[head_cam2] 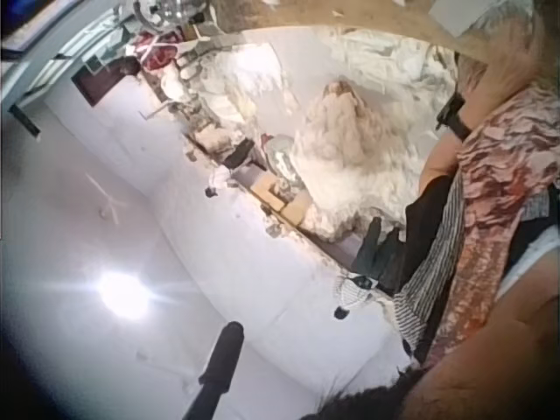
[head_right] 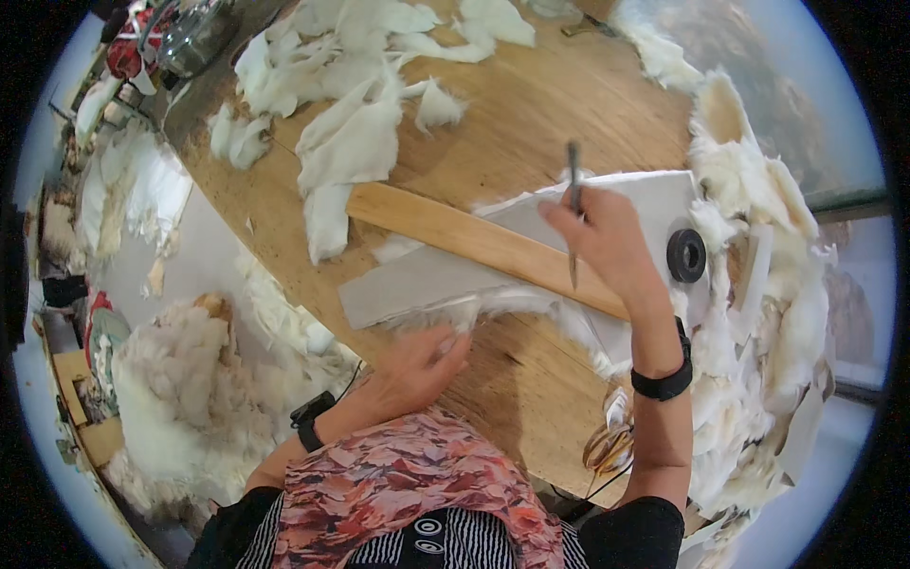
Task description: Hand-sewing fur pieces and trimming leather material with a knife using a wooden guide in a workshop.
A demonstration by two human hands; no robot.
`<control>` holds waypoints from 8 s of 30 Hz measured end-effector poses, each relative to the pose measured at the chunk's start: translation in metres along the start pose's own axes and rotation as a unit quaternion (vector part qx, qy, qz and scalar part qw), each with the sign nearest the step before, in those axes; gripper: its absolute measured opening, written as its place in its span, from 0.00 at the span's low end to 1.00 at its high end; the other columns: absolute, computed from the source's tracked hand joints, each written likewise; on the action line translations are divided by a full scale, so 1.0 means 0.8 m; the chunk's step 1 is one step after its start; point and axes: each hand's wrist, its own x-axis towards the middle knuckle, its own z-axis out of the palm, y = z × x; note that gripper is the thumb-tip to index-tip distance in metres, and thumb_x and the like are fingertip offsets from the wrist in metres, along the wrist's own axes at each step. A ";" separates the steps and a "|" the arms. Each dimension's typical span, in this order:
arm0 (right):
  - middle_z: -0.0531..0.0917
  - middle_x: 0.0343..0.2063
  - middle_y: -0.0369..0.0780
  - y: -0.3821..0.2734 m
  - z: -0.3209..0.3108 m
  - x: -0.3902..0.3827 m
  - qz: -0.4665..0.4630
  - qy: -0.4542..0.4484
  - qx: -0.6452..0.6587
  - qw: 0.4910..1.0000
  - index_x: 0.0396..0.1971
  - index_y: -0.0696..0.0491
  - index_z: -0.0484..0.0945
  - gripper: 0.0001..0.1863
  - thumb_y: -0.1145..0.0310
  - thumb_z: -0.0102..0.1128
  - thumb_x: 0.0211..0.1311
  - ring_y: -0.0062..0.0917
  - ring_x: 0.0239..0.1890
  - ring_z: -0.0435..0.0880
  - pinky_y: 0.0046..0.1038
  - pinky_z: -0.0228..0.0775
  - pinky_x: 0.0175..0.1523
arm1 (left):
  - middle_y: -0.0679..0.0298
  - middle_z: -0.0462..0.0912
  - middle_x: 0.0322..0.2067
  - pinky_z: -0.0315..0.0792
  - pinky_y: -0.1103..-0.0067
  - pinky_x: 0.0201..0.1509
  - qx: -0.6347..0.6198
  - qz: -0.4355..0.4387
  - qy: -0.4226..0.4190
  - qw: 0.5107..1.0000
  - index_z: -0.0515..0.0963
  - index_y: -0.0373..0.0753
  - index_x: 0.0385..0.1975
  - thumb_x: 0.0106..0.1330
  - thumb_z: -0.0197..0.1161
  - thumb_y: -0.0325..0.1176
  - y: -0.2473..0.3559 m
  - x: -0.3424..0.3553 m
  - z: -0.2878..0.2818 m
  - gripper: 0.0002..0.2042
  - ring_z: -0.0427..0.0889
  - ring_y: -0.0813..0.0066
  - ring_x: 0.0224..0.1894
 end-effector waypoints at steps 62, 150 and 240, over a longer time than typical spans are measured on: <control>0.81 0.24 0.45 -0.020 0.122 -0.116 0.020 0.046 -0.176 0.983 0.38 0.57 0.77 0.23 0.55 0.72 0.51 0.38 0.27 0.81 0.34 0.71 0.34 | 0.57 0.80 0.42 0.75 0.67 0.43 0.012 -0.078 0.072 0.994 0.79 0.35 0.36 0.53 0.63 0.23 -0.092 -0.024 -0.065 0.09 0.80 0.55 0.40; 0.82 0.25 0.46 0.108 0.034 -0.027 0.105 0.248 -0.329 0.905 0.31 0.55 0.77 0.17 0.55 0.64 0.54 0.42 0.30 0.83 0.42 0.73 0.36 | 0.53 0.79 0.42 0.74 0.62 0.43 0.101 -0.049 0.028 0.993 0.75 0.36 0.29 0.50 0.64 0.25 -0.133 -0.050 -0.128 0.07 0.78 0.52 0.43; 0.81 0.35 0.40 -0.137 0.027 -0.143 -0.067 0.350 -0.019 0.934 0.50 0.54 0.76 0.31 0.52 0.74 0.50 0.25 0.25 0.82 0.26 0.74 0.30 | 0.53 0.82 0.38 0.74 0.66 0.47 -0.206 -0.067 -0.034 0.976 0.73 0.37 0.47 0.47 0.73 0.44 -0.064 0.253 -0.131 0.28 0.82 0.52 0.43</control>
